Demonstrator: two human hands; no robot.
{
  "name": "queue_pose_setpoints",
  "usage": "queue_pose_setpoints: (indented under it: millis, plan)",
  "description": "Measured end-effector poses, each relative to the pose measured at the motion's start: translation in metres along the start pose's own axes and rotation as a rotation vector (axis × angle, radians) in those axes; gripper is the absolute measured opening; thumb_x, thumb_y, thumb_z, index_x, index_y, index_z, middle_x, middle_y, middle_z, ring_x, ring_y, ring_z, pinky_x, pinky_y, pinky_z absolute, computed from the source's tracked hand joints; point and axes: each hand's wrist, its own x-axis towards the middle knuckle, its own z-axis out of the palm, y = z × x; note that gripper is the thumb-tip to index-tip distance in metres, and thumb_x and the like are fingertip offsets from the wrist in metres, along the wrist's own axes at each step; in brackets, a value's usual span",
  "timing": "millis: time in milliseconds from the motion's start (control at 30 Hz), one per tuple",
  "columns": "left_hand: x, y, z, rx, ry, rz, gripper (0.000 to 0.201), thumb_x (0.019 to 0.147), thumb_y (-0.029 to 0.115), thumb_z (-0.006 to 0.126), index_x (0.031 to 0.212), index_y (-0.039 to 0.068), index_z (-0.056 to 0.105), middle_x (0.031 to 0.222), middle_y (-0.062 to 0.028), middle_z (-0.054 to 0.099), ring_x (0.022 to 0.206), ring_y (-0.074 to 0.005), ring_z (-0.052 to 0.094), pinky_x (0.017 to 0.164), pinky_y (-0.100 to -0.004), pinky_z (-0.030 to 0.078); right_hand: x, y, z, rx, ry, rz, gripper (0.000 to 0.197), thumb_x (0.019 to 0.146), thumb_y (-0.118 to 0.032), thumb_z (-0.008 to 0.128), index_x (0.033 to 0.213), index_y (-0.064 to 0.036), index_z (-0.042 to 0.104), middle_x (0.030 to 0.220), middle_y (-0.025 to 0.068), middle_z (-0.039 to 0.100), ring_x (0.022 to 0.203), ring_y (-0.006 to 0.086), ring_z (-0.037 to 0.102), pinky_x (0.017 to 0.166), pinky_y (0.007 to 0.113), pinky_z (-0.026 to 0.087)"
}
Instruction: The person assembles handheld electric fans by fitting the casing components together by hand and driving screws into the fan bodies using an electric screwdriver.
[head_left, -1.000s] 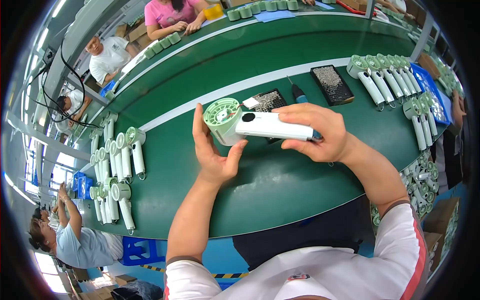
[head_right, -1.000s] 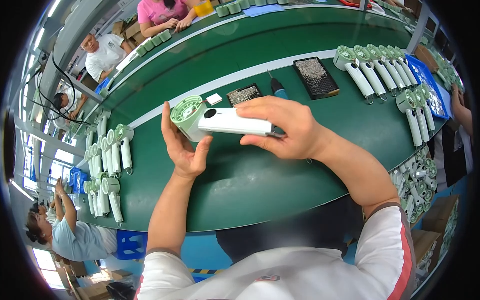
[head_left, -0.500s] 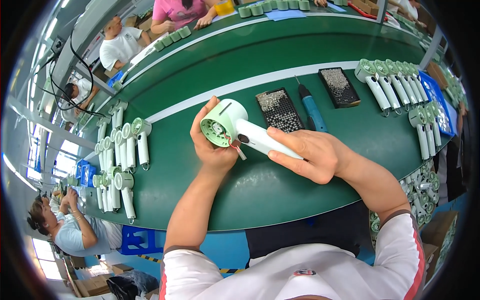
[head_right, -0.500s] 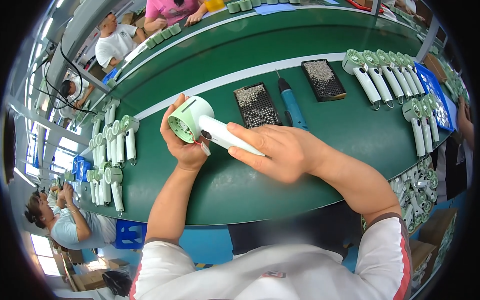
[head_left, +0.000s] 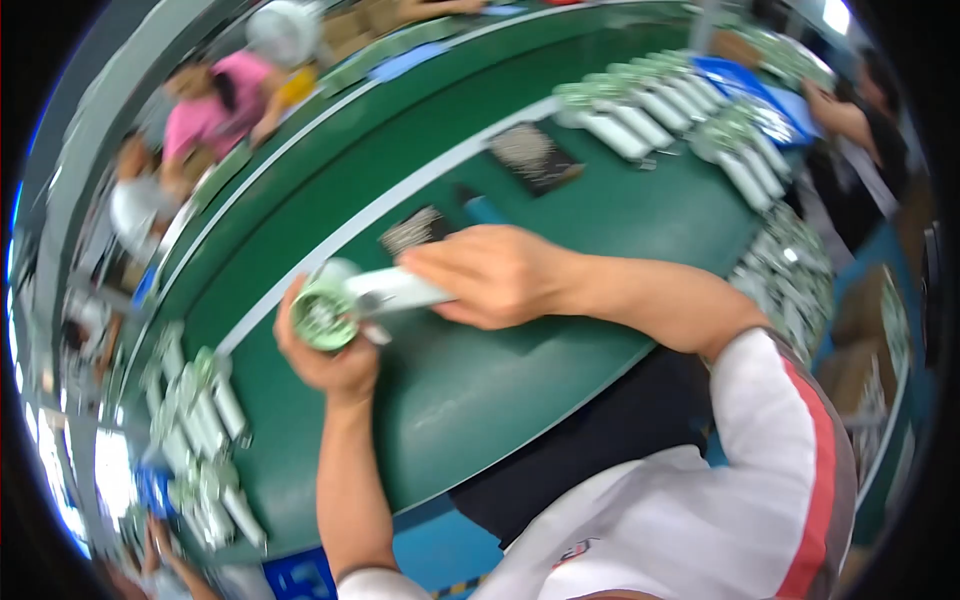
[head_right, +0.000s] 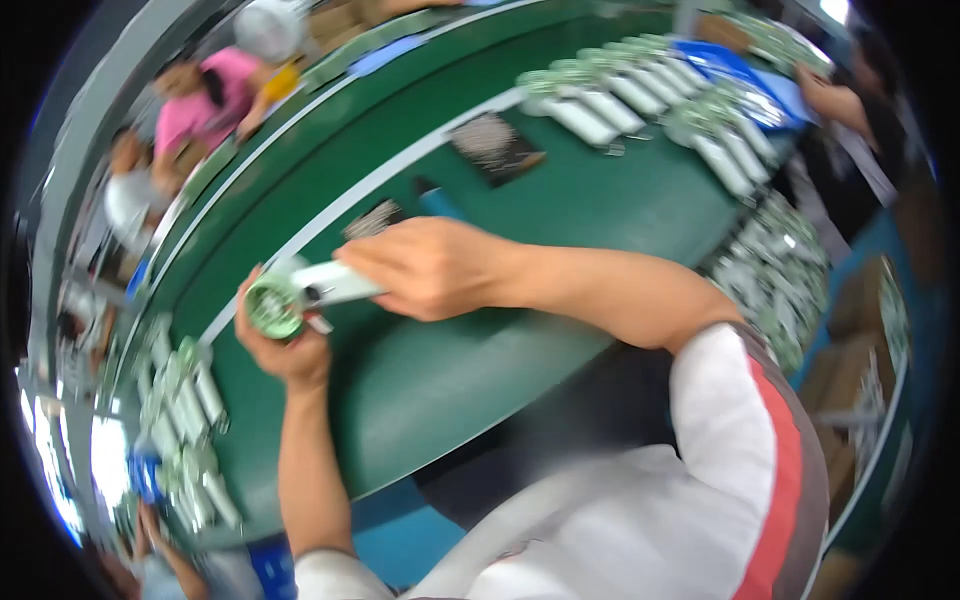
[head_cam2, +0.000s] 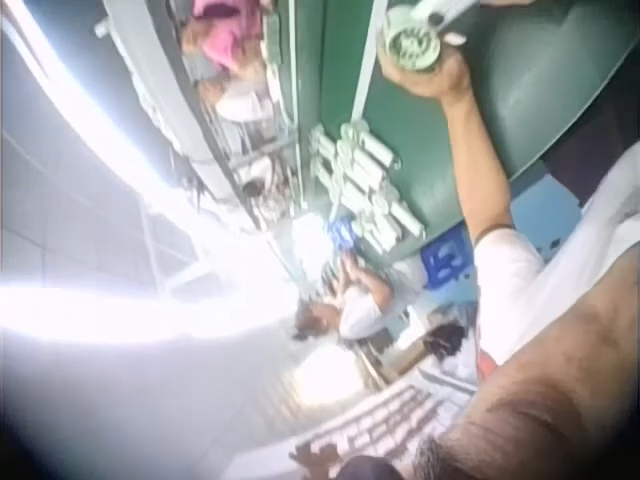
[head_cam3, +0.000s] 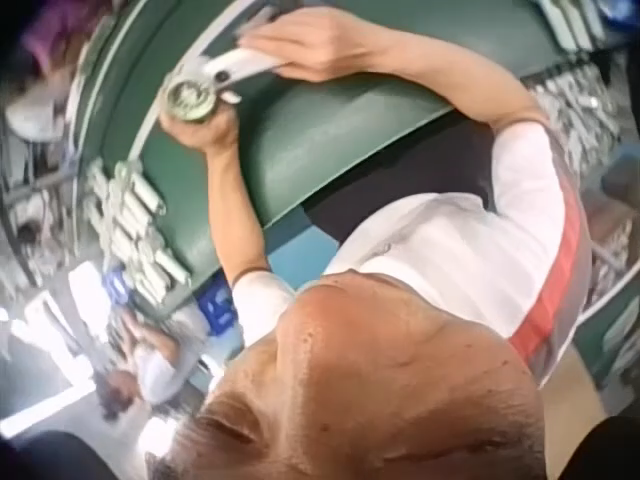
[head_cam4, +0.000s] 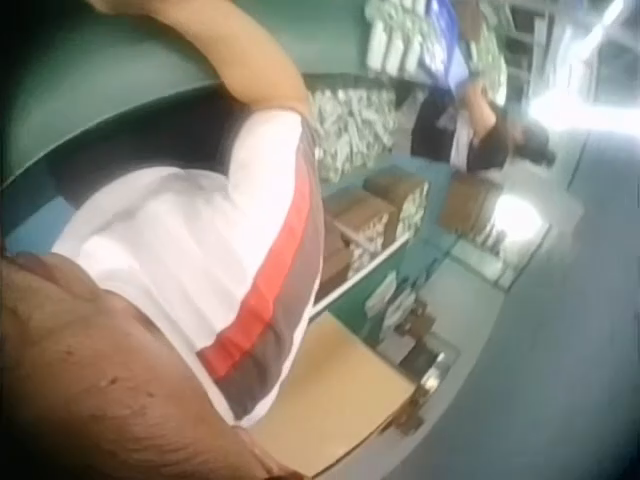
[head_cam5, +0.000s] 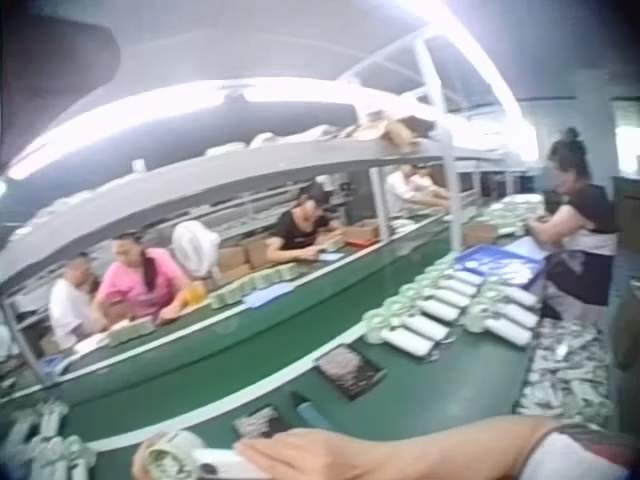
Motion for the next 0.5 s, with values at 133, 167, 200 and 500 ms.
queue_pose_setpoints:
  millis: [133,167,200,500]
  plan:
    - [-0.001,0.004,0.005,-0.025,-0.037,-0.035,0.077,0.075,-0.012,0.073,0.145,-0.004,0.042,0.139,-0.0207,0.057,0.126,-0.0327,0.059,0.108,-0.0398,0.048,0.0,-0.001,-0.006,-0.171,-0.202,0.079,0.065,0.078,-0.024,0.081,0.13,0.0088,0.06,0.086,0.0103,0.063,0.071,0.0239,0.067,0.062,0.035,0.056]
    - [-0.002,0.006,0.009,0.012,-0.052,-0.039,0.078,0.076,-0.013,0.072,0.147,-0.004,0.041,0.14,-0.0211,0.056,0.126,-0.0322,0.059,0.109,-0.0394,0.047,0.002,-0.001,-0.014,-0.205,-0.213,0.082,0.065,0.078,-0.024,0.081,0.13,0.0088,0.06,0.086,0.0103,0.063,0.071,0.0239,0.067,0.062,0.035,0.056]
    - [-0.001,0.007,0.01,0.004,-0.048,-0.041,0.079,0.076,-0.013,0.072,0.148,-0.004,0.04,0.141,-0.0212,0.056,0.128,-0.0323,0.058,0.11,-0.0397,0.047,0.006,-0.004,-0.019,-0.179,-0.239,0.105,0.062,0.079,-0.024,0.081,0.128,0.0076,0.061,0.085,0.0104,0.062,0.071,0.0246,0.067,0.062,0.035,0.055]
    - [0.004,0.021,0.002,0.032,-0.13,-0.028,0.084,0.083,0.001,0.079,0.154,-0.004,0.034,0.144,-0.0215,0.057,0.13,-0.0334,0.058,0.104,-0.0426,0.047,-0.029,-0.007,-0.126,-0.142,-0.174,0.41,0.055,0.082,-0.02,0.084,0.128,0.0007,0.062,0.105,0.0162,0.07,0.088,0.0325,0.071,0.074,0.039,0.059]
